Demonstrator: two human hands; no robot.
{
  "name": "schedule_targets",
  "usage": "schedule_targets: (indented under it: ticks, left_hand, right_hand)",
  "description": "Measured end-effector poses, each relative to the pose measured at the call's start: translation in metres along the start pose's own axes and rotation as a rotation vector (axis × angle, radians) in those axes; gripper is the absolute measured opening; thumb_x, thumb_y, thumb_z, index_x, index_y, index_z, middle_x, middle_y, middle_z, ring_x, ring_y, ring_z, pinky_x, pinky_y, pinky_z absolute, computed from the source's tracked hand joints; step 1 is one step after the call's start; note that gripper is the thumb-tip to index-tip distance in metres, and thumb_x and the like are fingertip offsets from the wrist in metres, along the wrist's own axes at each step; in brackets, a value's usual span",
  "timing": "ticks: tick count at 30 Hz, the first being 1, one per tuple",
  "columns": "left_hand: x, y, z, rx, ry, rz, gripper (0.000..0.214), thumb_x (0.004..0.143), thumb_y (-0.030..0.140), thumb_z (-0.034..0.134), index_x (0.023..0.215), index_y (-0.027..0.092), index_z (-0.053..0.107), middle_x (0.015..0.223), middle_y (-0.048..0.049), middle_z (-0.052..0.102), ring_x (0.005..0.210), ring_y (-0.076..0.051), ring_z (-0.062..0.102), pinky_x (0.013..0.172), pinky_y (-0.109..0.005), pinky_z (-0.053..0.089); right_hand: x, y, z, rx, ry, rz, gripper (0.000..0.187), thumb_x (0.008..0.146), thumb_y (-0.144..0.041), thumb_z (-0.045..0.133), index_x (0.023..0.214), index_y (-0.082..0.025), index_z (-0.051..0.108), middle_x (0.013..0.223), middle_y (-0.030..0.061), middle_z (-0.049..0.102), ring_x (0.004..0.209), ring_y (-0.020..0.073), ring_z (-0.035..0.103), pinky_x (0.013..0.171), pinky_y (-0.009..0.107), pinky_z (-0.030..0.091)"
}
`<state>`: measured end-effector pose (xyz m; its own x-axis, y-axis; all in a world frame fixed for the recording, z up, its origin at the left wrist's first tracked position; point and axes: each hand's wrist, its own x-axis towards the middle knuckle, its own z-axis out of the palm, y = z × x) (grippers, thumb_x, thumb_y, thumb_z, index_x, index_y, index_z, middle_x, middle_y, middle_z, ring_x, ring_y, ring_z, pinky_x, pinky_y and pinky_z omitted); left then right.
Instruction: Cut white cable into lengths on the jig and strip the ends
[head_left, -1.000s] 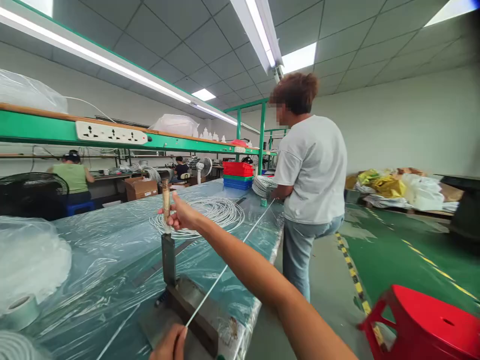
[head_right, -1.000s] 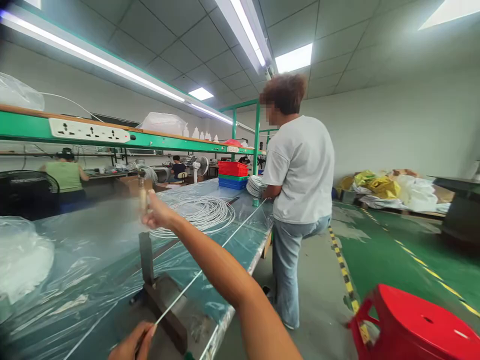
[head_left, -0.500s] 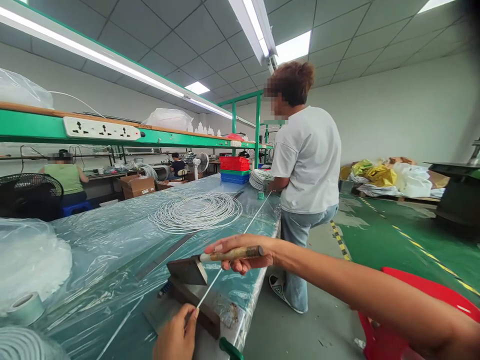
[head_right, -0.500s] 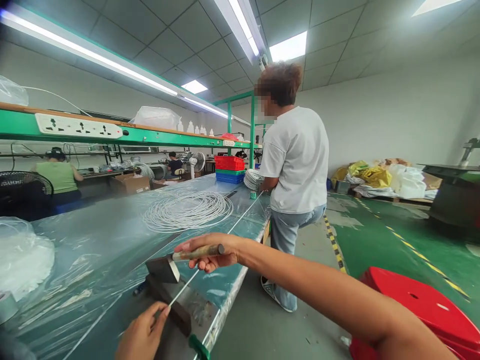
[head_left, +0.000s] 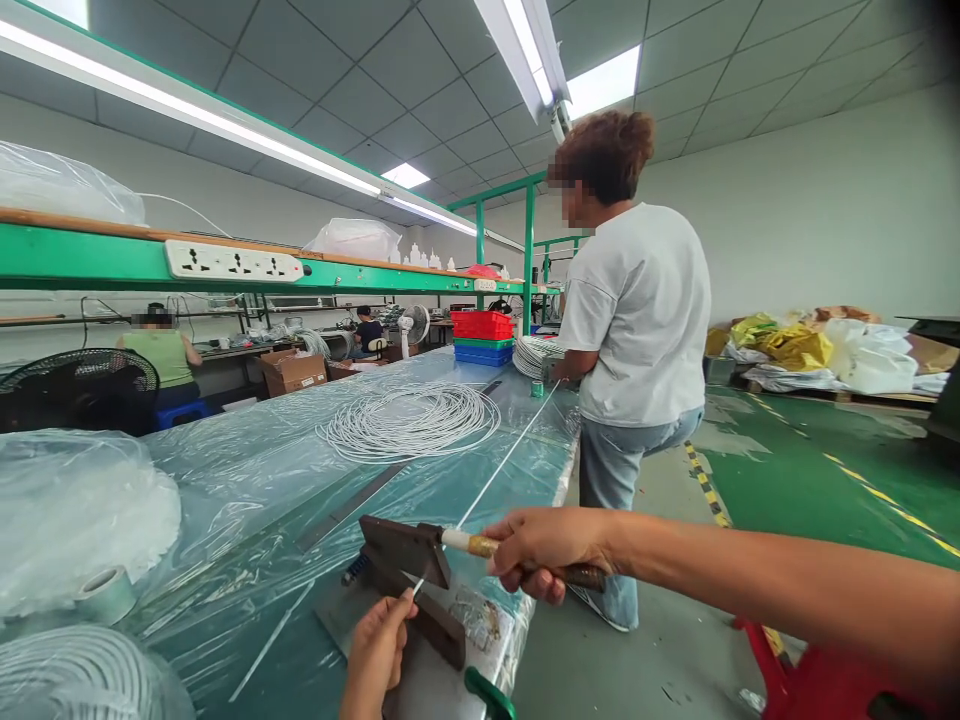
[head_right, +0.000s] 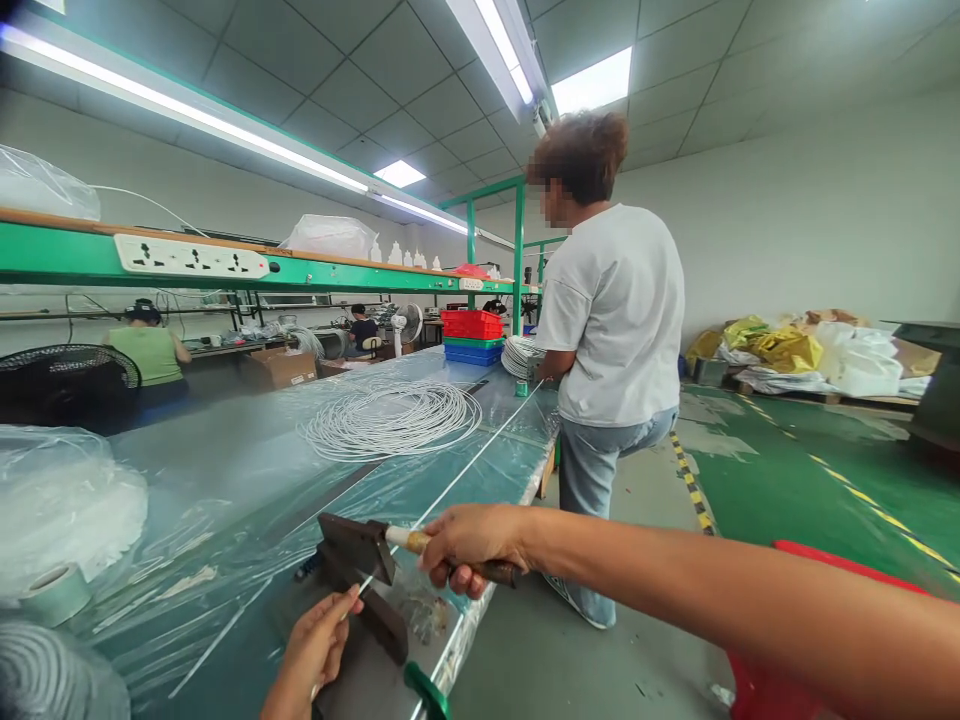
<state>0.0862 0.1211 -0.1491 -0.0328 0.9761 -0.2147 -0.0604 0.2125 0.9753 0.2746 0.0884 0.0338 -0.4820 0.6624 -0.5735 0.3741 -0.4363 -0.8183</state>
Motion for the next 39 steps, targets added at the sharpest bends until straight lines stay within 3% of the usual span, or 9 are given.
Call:
schedule_targets:
  ticks: [4,7,9,17,24,30,35,37,39]
  left_hand:
    - [-0.007,0.01,0.001,0.003,0.088,0.116,0.056,0.036,0.072,0.058,0.047,0.02,0.041,0.037,0.0115,0.022,0.038,-0.004,0.017,0.039,-0.018,0.012]
    - [-0.012,0.013,0.001,0.097,0.175,0.306,0.054,0.047,0.07,0.055,0.044,0.02,0.036,0.043,0.0084,0.026,0.045,-0.007,0.024,0.045,-0.02,0.02]
    - [-0.013,0.013,0.001,0.171,0.198,0.34,0.053,0.051,0.071,0.051,0.045,0.021,0.035,0.045,0.0075,0.027,0.047,-0.009,0.027,0.047,-0.021,0.021]
    - [-0.006,0.008,0.0,0.16,0.191,0.36,0.046,0.055,0.063,0.051,0.046,0.022,0.033,0.047,0.007,0.027,0.048,-0.01,0.027,0.047,-0.023,0.021]
    - [-0.006,0.009,0.0,0.131,0.2,0.339,0.039,0.056,0.056,0.051,0.046,0.022,0.034,0.046,0.0073,0.027,0.048,-0.009,0.026,0.047,-0.023,0.02]
    - [-0.006,0.005,0.001,0.084,0.183,0.34,0.039,0.057,0.055,0.053,0.047,0.022,0.035,0.046,0.0071,0.029,0.047,-0.009,0.027,0.047,-0.022,0.02]
    - [-0.005,0.004,0.004,0.044,0.171,0.348,0.044,0.056,0.06,0.054,0.048,0.021,0.036,0.046,0.0064,0.032,0.047,-0.01,0.03,0.047,-0.022,0.022]
    - [-0.006,0.003,0.004,0.025,0.171,0.354,0.046,0.056,0.063,0.055,0.048,0.021,0.037,0.047,0.0063,0.032,0.048,-0.01,0.031,0.048,-0.022,0.023]
    - [-0.007,0.0,0.004,0.01,0.181,0.363,0.048,0.056,0.065,0.055,0.049,0.02,0.037,0.047,0.0067,0.032,0.048,-0.009,0.03,0.048,-0.022,0.022]
  right_hand:
    - [0.002,0.005,0.004,-0.077,0.014,0.024,0.011,0.067,-0.014,0.045,0.075,-0.02,0.04,0.038,-0.0105,0.033,0.027,0.0018,0.021,0.026,0.009,0.019]
    - [0.002,0.006,0.004,-0.129,0.038,0.035,0.012,0.068,-0.015,0.045,0.08,-0.019,0.044,0.035,-0.0107,0.031,0.027,0.0026,0.02,0.025,0.009,0.018]
    - [0.001,0.007,0.003,-0.146,0.031,0.032,0.014,0.07,-0.016,0.046,0.083,-0.018,0.045,0.035,-0.0105,0.031,0.028,0.0033,0.021,0.026,0.01,0.019]
    - [-0.002,0.012,0.006,-0.178,0.054,0.048,0.017,0.072,-0.013,0.047,0.089,-0.016,0.045,0.036,-0.0104,0.03,0.03,0.0041,0.023,0.027,0.01,0.021]
    - [-0.002,0.027,0.007,-0.241,0.116,-0.021,0.025,0.066,-0.015,0.052,0.089,-0.017,0.044,0.039,-0.011,0.032,0.033,0.0043,0.026,0.027,0.012,0.023]
    - [-0.004,0.037,0.008,-0.21,0.129,-0.107,0.031,0.062,-0.018,0.049,0.092,-0.017,0.042,0.048,-0.0099,0.032,0.036,0.0031,0.025,0.03,0.013,0.021]
    - [-0.004,0.04,0.009,-0.189,0.174,-0.07,0.031,0.061,-0.019,0.045,0.092,-0.018,0.044,0.048,-0.0094,0.029,0.036,0.0036,0.021,0.033,0.014,0.018]
    - [0.002,0.055,0.012,-0.212,0.221,-0.076,0.031,0.061,-0.02,0.047,0.092,-0.019,0.048,0.05,-0.0075,0.034,0.038,0.0053,0.028,0.036,0.015,0.026]
    - [0.013,0.083,0.016,-0.242,0.332,-0.146,0.032,0.061,-0.024,0.052,0.093,-0.021,0.054,0.063,-0.002,0.05,0.055,0.011,0.049,0.051,0.019,0.042]
